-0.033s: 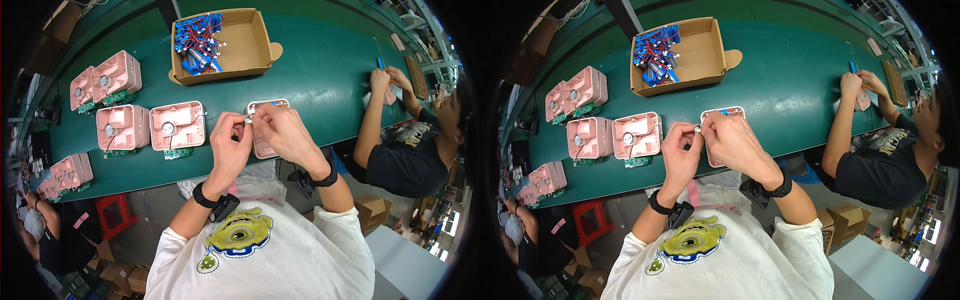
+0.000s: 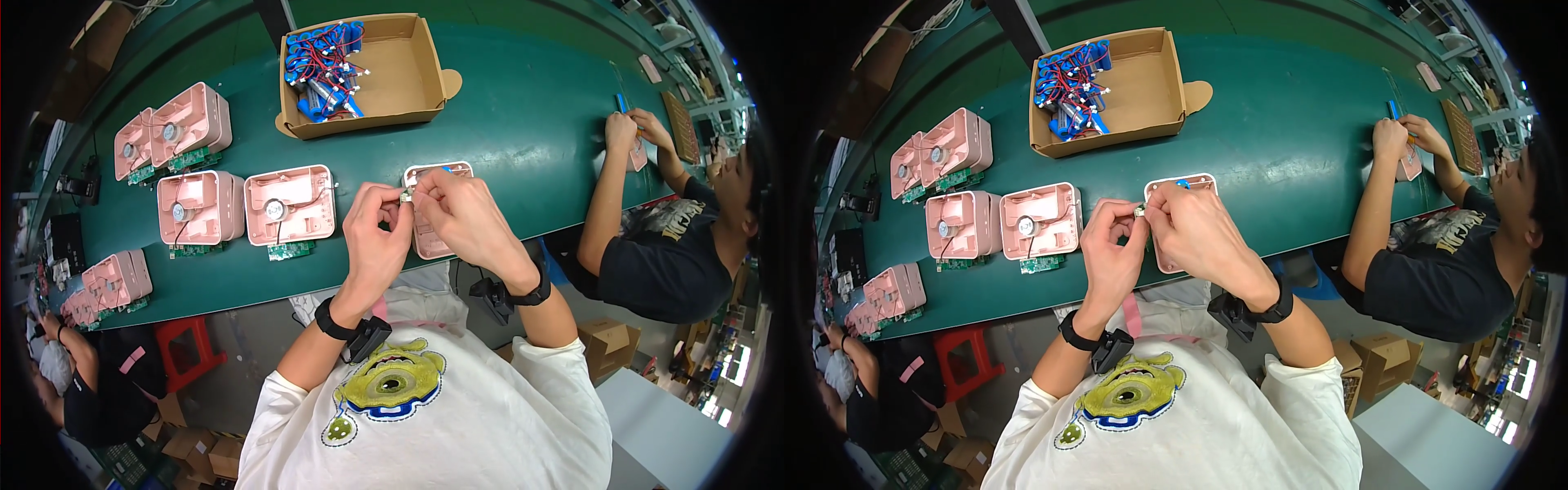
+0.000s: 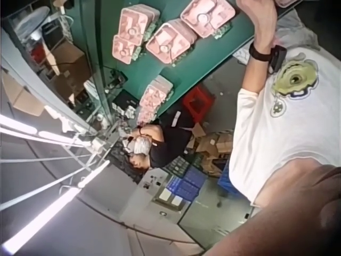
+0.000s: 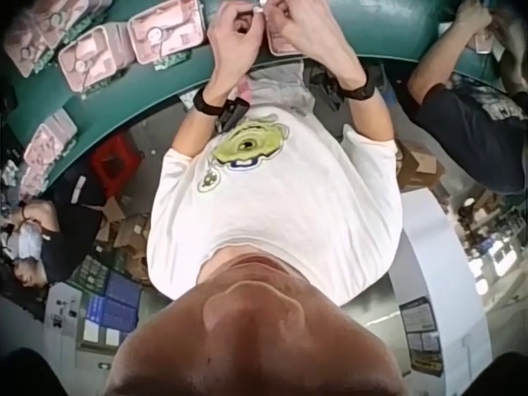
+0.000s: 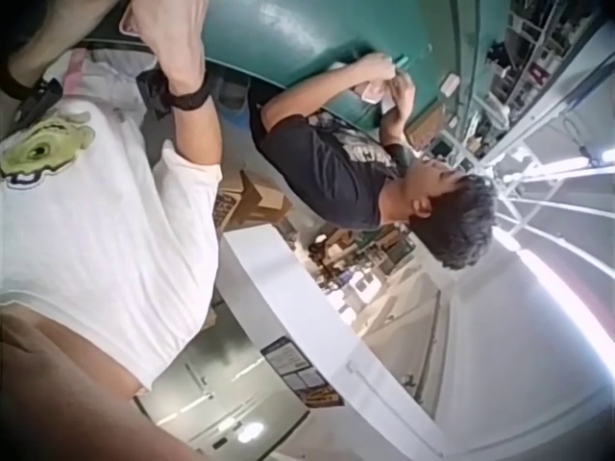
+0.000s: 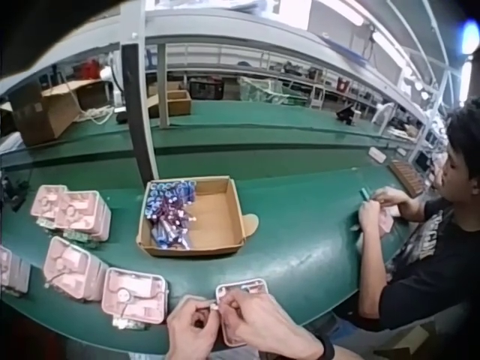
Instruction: The person picks up a battery from a box, connects its wire to a circuit board, and presses both components into a pink plastic housing. They then set the assembled unit aside and repeat the process with another set of components.
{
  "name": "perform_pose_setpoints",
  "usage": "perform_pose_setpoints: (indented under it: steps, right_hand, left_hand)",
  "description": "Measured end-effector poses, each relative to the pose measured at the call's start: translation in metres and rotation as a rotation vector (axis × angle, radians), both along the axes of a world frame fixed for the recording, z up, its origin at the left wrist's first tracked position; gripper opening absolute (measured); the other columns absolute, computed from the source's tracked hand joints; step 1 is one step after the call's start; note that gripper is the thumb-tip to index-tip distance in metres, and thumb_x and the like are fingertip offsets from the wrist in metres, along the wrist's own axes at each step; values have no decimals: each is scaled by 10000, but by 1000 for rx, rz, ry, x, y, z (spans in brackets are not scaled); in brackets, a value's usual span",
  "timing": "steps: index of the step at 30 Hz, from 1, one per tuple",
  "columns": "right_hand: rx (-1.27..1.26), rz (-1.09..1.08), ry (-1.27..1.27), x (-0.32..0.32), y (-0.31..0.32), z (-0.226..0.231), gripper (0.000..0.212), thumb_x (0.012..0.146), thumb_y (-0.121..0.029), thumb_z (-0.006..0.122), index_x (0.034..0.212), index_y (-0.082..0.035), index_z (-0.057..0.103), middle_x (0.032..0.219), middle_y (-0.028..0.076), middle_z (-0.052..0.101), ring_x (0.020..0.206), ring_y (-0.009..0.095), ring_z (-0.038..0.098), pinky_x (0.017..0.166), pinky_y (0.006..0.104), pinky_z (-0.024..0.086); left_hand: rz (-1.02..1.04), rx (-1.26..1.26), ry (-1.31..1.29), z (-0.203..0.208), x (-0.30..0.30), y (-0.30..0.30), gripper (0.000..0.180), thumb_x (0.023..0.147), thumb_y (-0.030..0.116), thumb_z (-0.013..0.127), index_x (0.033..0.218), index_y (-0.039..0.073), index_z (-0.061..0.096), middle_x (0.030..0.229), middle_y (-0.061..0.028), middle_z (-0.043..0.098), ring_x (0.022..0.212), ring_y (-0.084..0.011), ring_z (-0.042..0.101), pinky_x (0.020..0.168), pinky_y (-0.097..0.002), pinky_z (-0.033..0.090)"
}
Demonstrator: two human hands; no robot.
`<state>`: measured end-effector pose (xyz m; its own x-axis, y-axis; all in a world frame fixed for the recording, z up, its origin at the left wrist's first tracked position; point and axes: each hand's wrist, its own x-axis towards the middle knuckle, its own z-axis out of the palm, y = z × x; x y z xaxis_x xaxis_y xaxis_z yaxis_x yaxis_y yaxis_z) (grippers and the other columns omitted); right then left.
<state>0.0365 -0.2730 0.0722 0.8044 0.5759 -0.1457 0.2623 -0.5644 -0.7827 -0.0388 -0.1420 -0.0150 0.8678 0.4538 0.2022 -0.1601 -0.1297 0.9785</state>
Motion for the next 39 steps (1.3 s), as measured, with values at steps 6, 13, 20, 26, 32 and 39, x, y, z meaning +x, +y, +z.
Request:
perform_pose_setpoints:
  steps: [6,13,20,26,32,39]
  right_hand:
    - [1,-37,23,-2,0,-4,137,961,-54,614,980,74,659,806,191,720,634,277,691,622,380,533]
    - [-23,-41,-228,-16,6,-13,108,963,-39,619,954,67,632,750,180,713,637,302,720,605,401,538]
    - [-27,-81,-196,-19,7,-20,83,962,-23,636,949,57,625,722,184,704,619,316,716,577,413,532]
    - [74,-62,-300,-16,0,-15,69,941,-10,663,952,48,629,785,168,705,584,310,686,556,403,525]
    - [-105,97,-507,-34,-23,1,234,865,-19,753,1069,5,641,1126,154,658,949,337,681,812,431,542]
    - [-270,158,-652,-62,-36,-15,384,802,-20,809,1143,-28,632,1340,177,588,1208,390,589,1003,490,485]
  left_hand:
    - [6,21,-12,1,0,-1,144,871,-96,710,991,-49,646,958,-97,616,669,-118,594,577,-262,499]
    - [26,206,-26,13,-3,-1,148,862,-105,705,977,-51,630,926,-112,594,632,-162,585,542,-305,481]
    - [5,329,0,14,-2,0,148,858,-102,710,968,-48,628,909,-122,593,614,-206,592,529,-348,476]
    - [-130,111,91,25,-2,7,175,872,-95,697,1036,-63,646,919,-119,616,638,-186,633,566,-327,522]
    - [-440,-481,275,41,-21,14,306,923,-112,651,1228,-79,653,988,-80,669,819,-113,685,703,-287,587]
    - [-327,227,171,54,-46,18,363,930,-107,640,1284,-33,665,1034,-131,702,811,-177,699,723,-293,588]
